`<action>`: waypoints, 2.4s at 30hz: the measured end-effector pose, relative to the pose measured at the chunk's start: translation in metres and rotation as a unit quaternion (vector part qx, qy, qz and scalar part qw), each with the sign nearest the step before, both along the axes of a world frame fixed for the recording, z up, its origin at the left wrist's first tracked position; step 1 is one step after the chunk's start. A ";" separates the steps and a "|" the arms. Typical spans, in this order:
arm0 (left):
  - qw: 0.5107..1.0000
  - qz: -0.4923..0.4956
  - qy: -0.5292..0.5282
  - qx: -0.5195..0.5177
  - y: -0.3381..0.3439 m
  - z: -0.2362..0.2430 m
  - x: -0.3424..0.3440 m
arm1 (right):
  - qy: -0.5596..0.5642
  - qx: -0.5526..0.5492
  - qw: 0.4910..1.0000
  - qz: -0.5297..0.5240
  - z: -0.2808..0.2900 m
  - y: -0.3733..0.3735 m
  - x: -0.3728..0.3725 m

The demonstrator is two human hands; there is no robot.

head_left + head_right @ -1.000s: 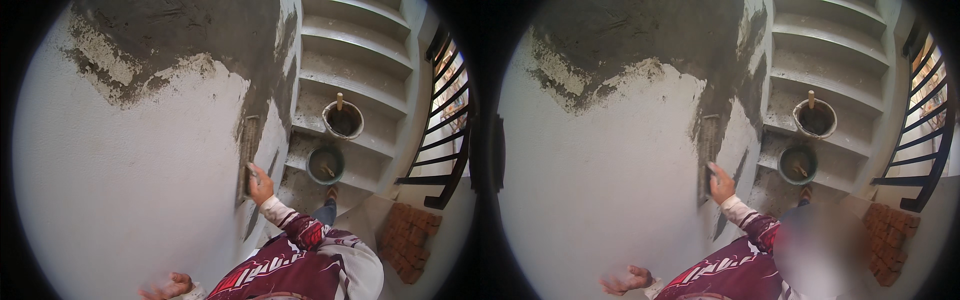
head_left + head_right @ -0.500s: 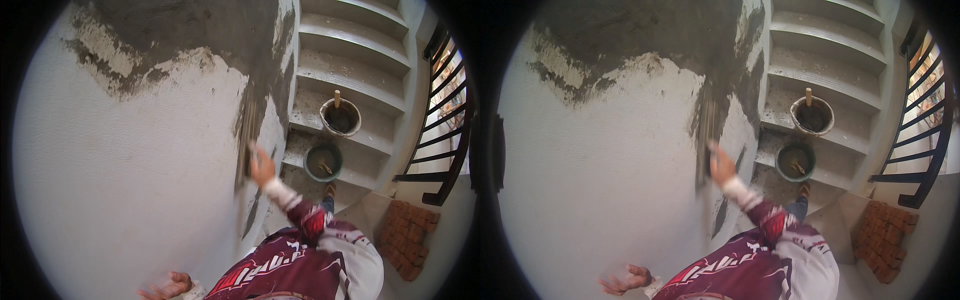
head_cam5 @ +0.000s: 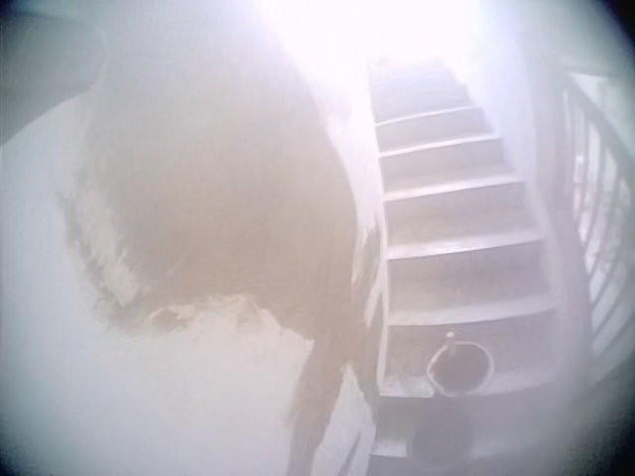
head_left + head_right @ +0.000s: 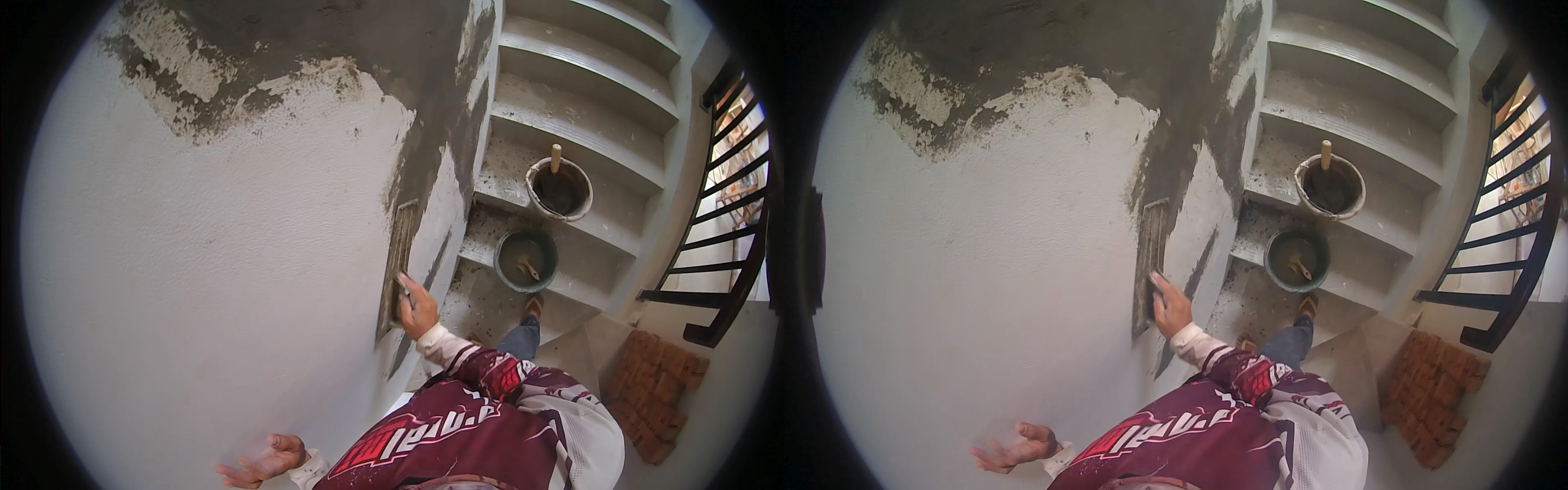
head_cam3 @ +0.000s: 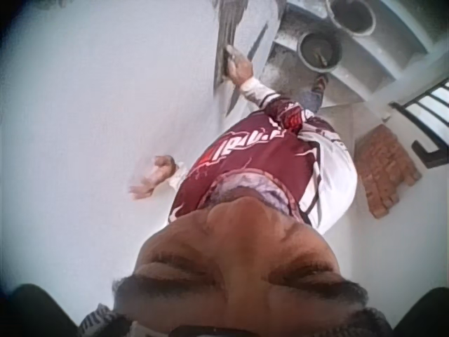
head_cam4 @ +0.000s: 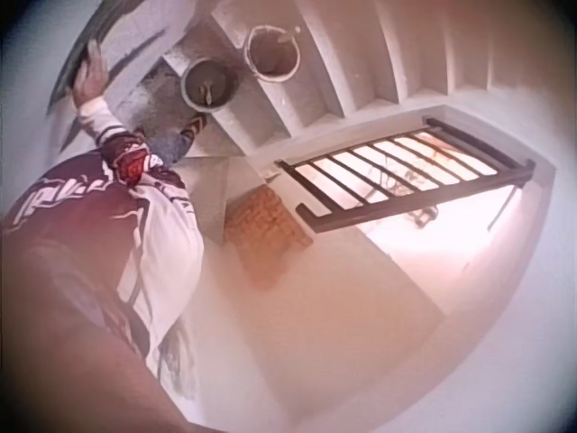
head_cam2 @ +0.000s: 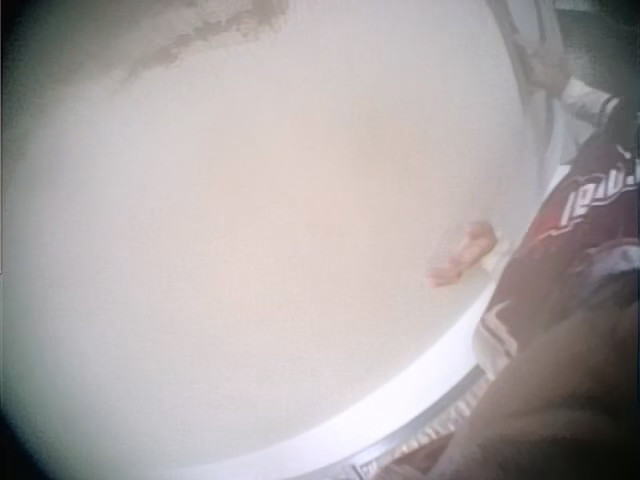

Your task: The person applies plaster to a curved wall using a trowel and a brush. They scoop plaster from a bucket and spread it evenly across the surface, smoothing the application with the trowel.

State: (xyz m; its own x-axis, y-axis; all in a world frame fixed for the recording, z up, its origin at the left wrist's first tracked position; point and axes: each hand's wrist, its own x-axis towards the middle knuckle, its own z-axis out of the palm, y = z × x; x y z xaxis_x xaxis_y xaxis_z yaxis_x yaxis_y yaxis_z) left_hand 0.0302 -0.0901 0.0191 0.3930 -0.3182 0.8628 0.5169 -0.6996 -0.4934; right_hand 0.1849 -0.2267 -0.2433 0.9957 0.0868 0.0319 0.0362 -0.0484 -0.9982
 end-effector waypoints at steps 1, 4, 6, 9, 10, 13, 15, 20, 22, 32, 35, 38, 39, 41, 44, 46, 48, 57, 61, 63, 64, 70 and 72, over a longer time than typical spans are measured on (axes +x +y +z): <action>1.000 0.003 -0.001 0.003 0.000 0.000 -0.001 | -0.055 -0.001 0.998 -0.038 -0.005 -0.001 0.019; 1.000 0.005 0.000 0.007 0.004 0.000 -0.006 | -0.252 -0.069 0.948 -0.182 0.024 -0.036 0.166; 1.000 -0.010 0.005 0.004 0.001 -0.001 -0.004 | -0.181 -0.082 0.958 -0.205 0.060 -0.073 0.258; 0.999 -0.038 -0.005 -0.001 0.026 -0.007 -0.018 | 0.016 -0.033 0.986 -0.165 0.107 -0.093 0.276; 1.000 -0.025 -0.002 0.006 0.024 -0.006 -0.018 | -0.062 -0.066 0.977 -0.191 0.075 -0.081 0.271; 1.000 0.002 0.005 0.010 0.019 -0.003 -0.013 | -0.217 -0.083 0.956 -0.180 -0.007 -0.020 0.125; 1.000 0.002 0.012 -0.008 0.018 -0.007 -0.011 | -0.125 -0.043 0.989 -0.069 -0.026 0.002 0.022; 1.000 -0.004 0.019 0.017 0.019 -0.002 -0.028 | -0.151 -0.013 0.987 -0.059 0.005 -0.002 0.049; 1.000 -0.014 0.005 0.027 0.017 -0.004 -0.023 | -0.199 -0.042 0.969 -0.142 0.040 -0.031 0.140; 1.000 -0.016 0.000 0.023 0.008 -0.001 -0.020 | -0.079 -0.034 0.994 -0.074 -0.020 -0.002 0.045; 1.000 -0.021 -0.002 0.020 0.007 0.000 -0.019 | -0.058 -0.014 0.994 -0.093 -0.010 -0.001 0.049; 0.999 -0.038 -0.013 0.013 0.007 -0.006 -0.011 | -0.101 -0.043 0.978 -0.174 0.029 -0.055 0.197; 0.999 -0.039 -0.011 0.014 0.007 -0.001 -0.010 | -0.003 -0.015 0.990 -0.140 0.059 -0.071 0.232; 0.999 -0.042 -0.011 0.006 0.003 -0.002 -0.006 | 0.113 0.010 0.987 -0.113 0.119 -0.095 0.250; 0.999 0.009 0.036 0.026 -0.009 0.017 -0.008 | -0.250 -0.061 0.954 -0.152 0.040 -0.045 0.173; 0.999 0.011 0.046 0.022 -0.008 0.013 -0.006 | -0.167 -0.027 0.980 -0.109 0.000 -0.012 0.073; 1.000 -0.016 0.015 0.009 0.002 0.003 -0.011 | 0.013 -0.009 1.000 -0.021 0.003 0.000 0.004; 0.999 -0.040 -0.017 0.014 0.013 -0.006 -0.012 | -0.016 -0.044 0.984 -0.175 0.083 -0.093 0.267; 0.999 -0.024 -0.017 0.018 0.014 -0.003 -0.014 | -0.154 -0.096 0.972 -0.151 -0.014 -0.016 0.105; 0.999 -0.027 -0.015 0.009 0.017 -0.003 -0.017 | 0.001 -0.022 0.997 -0.080 -0.009 0.005 0.018; 0.999 -0.029 -0.016 0.010 0.019 -0.006 -0.016 | 0.044 -0.012 0.997 -0.069 -0.010 0.002 0.018; 1.000 -0.024 -0.010 0.017 0.011 0.001 -0.014 | -0.123 -0.037 0.978 -0.166 0.071 -0.068 0.211; 1.000 -0.015 -0.006 0.018 0.008 0.003 -0.013 | -0.192 -0.037 0.968 -0.156 0.091 -0.055 0.186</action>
